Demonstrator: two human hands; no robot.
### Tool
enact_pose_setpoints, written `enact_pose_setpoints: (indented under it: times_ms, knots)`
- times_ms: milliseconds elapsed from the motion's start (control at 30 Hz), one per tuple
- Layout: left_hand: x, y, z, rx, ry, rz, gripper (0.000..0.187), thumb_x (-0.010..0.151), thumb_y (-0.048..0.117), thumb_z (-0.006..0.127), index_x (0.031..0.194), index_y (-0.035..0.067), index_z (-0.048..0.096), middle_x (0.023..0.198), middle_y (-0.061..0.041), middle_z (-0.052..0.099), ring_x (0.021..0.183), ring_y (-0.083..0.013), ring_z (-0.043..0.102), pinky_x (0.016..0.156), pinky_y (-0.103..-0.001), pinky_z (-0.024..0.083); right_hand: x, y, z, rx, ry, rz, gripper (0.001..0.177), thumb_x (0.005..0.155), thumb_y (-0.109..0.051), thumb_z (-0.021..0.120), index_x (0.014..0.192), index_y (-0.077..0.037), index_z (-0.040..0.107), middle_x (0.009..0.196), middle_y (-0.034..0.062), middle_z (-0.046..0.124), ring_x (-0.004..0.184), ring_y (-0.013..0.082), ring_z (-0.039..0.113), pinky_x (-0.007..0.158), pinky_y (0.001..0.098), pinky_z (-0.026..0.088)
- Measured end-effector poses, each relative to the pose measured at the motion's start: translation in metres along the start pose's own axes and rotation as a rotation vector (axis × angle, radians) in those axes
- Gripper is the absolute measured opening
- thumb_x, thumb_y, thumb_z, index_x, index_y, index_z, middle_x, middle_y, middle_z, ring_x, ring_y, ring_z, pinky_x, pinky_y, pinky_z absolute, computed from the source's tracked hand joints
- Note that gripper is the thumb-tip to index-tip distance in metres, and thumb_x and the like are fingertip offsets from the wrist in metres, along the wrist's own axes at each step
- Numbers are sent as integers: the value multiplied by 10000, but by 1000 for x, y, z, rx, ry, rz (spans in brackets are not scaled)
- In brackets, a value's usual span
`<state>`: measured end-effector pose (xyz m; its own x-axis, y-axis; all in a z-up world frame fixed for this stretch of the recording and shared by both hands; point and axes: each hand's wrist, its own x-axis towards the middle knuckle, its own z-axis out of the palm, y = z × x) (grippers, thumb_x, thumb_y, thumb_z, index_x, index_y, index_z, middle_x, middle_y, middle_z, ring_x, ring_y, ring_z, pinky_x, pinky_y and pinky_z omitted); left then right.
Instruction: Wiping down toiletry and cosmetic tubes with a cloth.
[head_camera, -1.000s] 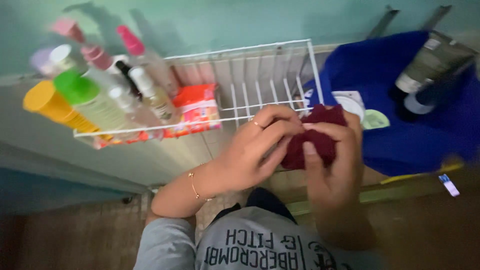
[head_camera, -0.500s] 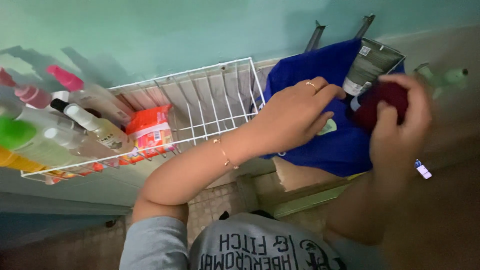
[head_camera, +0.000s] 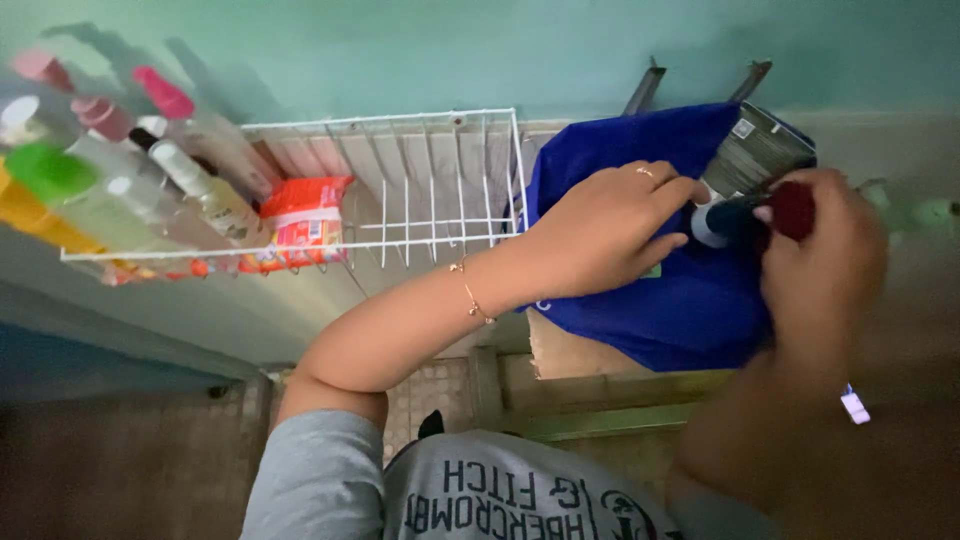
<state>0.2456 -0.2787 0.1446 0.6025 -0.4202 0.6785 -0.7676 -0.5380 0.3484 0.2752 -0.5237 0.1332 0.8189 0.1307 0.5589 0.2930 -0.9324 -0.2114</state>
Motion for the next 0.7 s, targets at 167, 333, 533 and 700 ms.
enact_pose_setpoints:
  times_ms: [167, 333, 533, 700]
  knots:
    - [-5, 15, -6, -11, 42, 49, 650, 931, 280, 764, 1471, 90, 455, 1373, -202, 576, 1251, -384, 587, 1043, -446, 510, -31, -25, -46, 202, 105, -212, 201, 1078, 4, 735, 1230, -21, 606, 1164, 166, 645, 1101, 264, 658, 972, 368, 547]
    - [-30, 33, -26, -21, 129, 265, 757, 1086, 422, 681, 1570, 119, 183, 1507, -156, 476, 1383, -364, 499, 1130, -437, 451, -64, -52, -68, 371, 143, -412, 215, 1132, 41, 699, 1285, -11, 557, 1244, 165, 602, 1137, 254, 635, 1003, 310, 528]
    - [-76, 88, -68, -194, -187, -200, 817, 1017, 564, 513, 1672, 166, 230, 1465, -76, 556, 1220, -294, 618, 970, -356, 528, -87, -105, -45, 844, 243, -467, 417, 1184, -236, 678, 1463, -71, 415, 1424, 170, 515, 1291, 194, 559, 1087, 338, 491]
    - [-159, 101, -58, -461, 242, -177, 689, 1179, 568, 349, 1656, 97, 190, 1638, -148, 348, 1501, -246, 391, 1276, -328, 311, -126, -176, -12, 1240, 248, -566, 581, 1008, -433, 632, 1391, -138, 309, 1462, 227, 442, 1249, 263, 486, 1064, 406, 431]
